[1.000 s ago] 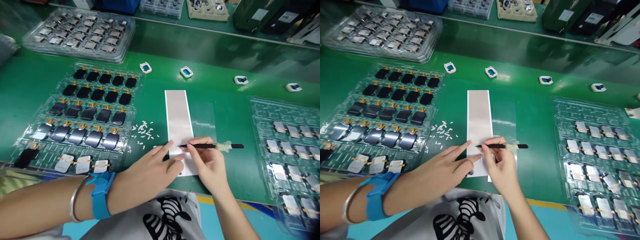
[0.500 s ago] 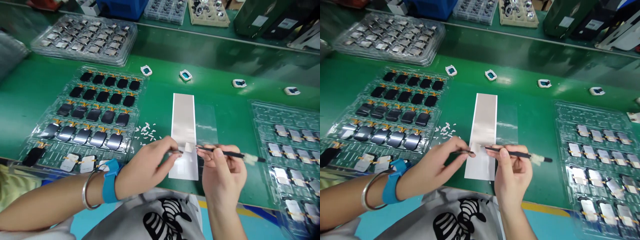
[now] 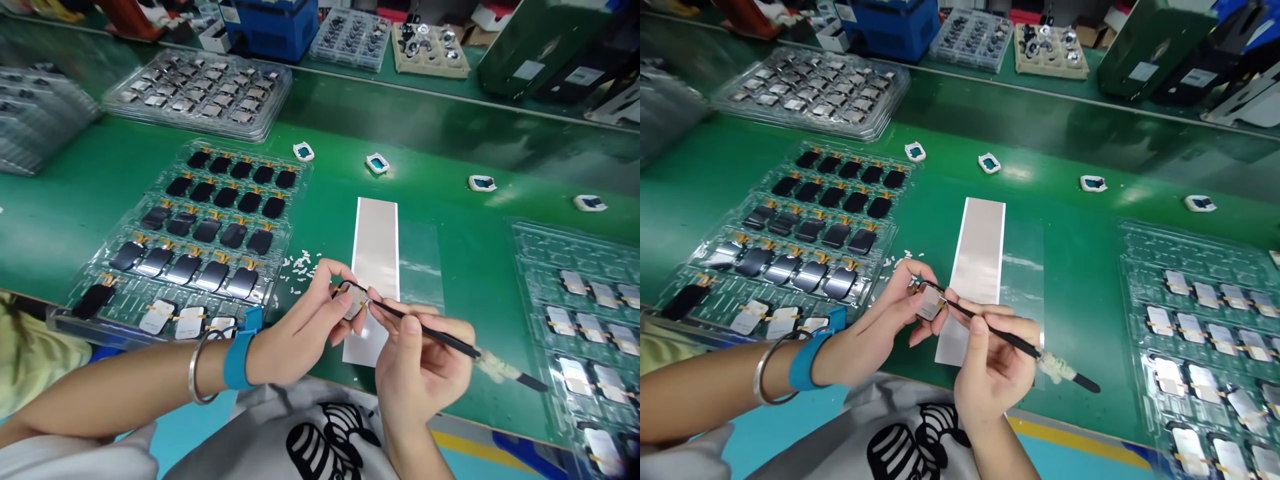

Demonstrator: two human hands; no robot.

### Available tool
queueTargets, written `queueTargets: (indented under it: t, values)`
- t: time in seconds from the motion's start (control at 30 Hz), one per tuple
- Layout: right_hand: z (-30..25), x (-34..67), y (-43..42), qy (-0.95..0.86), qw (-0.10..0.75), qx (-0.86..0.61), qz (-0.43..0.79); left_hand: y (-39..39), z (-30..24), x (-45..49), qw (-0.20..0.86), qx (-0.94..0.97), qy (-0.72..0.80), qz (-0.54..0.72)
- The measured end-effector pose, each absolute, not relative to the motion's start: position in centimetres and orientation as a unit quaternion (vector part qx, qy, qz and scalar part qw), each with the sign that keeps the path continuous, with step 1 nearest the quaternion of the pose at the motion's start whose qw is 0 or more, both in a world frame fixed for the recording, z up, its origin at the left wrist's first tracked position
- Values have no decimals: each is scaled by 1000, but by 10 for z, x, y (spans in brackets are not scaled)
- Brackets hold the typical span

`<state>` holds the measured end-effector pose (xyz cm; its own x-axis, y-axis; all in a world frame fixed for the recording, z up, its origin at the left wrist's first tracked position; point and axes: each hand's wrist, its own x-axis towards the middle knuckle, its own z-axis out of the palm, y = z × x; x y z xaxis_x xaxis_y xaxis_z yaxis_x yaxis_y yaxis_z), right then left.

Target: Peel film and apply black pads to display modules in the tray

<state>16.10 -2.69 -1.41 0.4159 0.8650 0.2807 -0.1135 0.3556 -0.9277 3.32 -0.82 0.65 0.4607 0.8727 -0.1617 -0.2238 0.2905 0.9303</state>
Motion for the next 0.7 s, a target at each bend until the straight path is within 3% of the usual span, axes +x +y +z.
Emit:
queueTargets:
  t: [0.7]
  values:
    - [-19, 160, -27, -440, 726, -422, 318, -9, 9, 35, 708, 476, 348, 389]
